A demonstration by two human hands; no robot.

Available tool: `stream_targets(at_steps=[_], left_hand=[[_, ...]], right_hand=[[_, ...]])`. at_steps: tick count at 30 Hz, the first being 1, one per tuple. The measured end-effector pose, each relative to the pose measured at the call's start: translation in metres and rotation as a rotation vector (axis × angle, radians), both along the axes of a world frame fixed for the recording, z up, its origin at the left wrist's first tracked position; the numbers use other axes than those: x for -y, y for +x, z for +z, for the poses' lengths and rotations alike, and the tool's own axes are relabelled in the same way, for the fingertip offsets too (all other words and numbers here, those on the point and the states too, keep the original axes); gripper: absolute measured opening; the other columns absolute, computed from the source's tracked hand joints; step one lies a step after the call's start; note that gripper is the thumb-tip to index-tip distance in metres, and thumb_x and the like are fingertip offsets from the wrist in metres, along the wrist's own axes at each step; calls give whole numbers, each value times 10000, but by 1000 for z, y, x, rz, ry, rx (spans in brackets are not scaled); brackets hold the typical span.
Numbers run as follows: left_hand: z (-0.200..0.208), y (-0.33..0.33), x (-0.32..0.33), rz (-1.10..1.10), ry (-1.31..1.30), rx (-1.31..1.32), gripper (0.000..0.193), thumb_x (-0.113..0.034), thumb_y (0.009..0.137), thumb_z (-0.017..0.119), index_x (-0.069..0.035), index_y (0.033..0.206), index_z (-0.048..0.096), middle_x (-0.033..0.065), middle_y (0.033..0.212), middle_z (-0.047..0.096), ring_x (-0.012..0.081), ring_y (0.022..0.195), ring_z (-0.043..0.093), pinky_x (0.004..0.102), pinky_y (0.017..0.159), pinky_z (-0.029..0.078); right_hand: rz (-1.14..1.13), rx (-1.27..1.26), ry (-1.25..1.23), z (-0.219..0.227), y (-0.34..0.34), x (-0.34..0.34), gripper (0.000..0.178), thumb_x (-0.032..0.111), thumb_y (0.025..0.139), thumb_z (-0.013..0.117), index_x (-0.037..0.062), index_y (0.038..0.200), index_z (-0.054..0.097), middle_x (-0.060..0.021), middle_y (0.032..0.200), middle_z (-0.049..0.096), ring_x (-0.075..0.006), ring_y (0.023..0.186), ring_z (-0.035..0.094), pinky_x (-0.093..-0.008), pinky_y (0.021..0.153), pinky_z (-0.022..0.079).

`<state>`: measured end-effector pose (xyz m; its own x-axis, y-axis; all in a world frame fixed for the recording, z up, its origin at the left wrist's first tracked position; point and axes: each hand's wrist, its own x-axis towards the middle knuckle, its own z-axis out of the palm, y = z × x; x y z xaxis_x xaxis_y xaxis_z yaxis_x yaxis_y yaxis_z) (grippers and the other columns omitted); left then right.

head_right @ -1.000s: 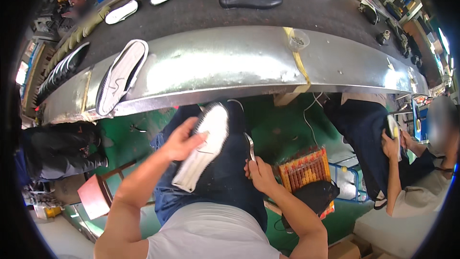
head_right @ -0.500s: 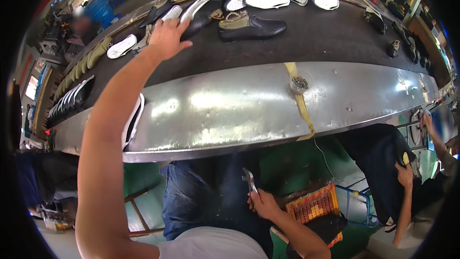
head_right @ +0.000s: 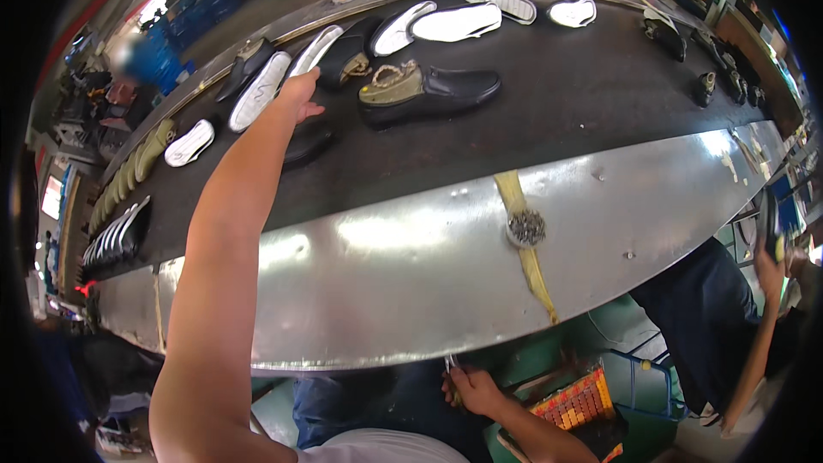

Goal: Manually lasting shoes by pulling the upper over the last and securing it using pincers.

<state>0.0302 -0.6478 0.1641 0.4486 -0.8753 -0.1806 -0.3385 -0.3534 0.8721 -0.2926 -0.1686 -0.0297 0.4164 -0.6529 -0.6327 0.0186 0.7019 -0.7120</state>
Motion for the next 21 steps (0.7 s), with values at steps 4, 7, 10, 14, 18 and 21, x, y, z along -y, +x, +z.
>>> stream_targets(at_steps=[4,7,10,14,18,21], left_hand=[[-24,5,41,151,58,587,964,-663,755,700,28,1386,473,239,1411,483,347,1314,469,403,1079,400],[-22,-15,43,-46,70,807,1037,-656,680,769,50,1368,449,263,1408,458,337,1307,474,363,1076,410],[-41,-3,58,-114,-107,754,1043,-480,614,881,92,1332,386,258,1387,482,344,1310,471,373,1072,421],[-1,18,58,-222,-19,675,1014,-469,624,865,107,1317,401,265,1306,556,354,1202,571,375,1017,474],[90,50,-17,-331,-77,1062,900,-467,663,833,84,1271,464,257,1265,592,359,1170,590,403,985,483],[112,128,-130,-335,-321,1009,822,-348,691,848,70,1291,474,240,1239,611,357,1144,602,408,983,466]], right_hand=[[-19,32,-44,3,3,18,371,309,1072,349,-17,1116,520,-129,829,636,-207,681,659,-336,632,569],[190,-74,62,-6,-9,31,218,165,1013,490,12,1122,601,-160,985,672,-231,815,676,-357,742,564],[383,-404,-536,7,-3,45,225,197,986,500,62,1124,614,-126,944,672,-228,769,664,-368,718,544],[378,-657,-996,-34,-4,36,240,237,951,545,96,1124,632,-110,908,686,-238,819,669,-380,771,527],[389,-401,-523,-18,-3,43,230,164,970,510,40,1132,618,-149,953,689,-250,839,683,-369,737,562],[345,-148,-42,-19,3,40,207,92,978,475,1,1110,607,-166,946,685,-258,828,690,-370,724,585]])
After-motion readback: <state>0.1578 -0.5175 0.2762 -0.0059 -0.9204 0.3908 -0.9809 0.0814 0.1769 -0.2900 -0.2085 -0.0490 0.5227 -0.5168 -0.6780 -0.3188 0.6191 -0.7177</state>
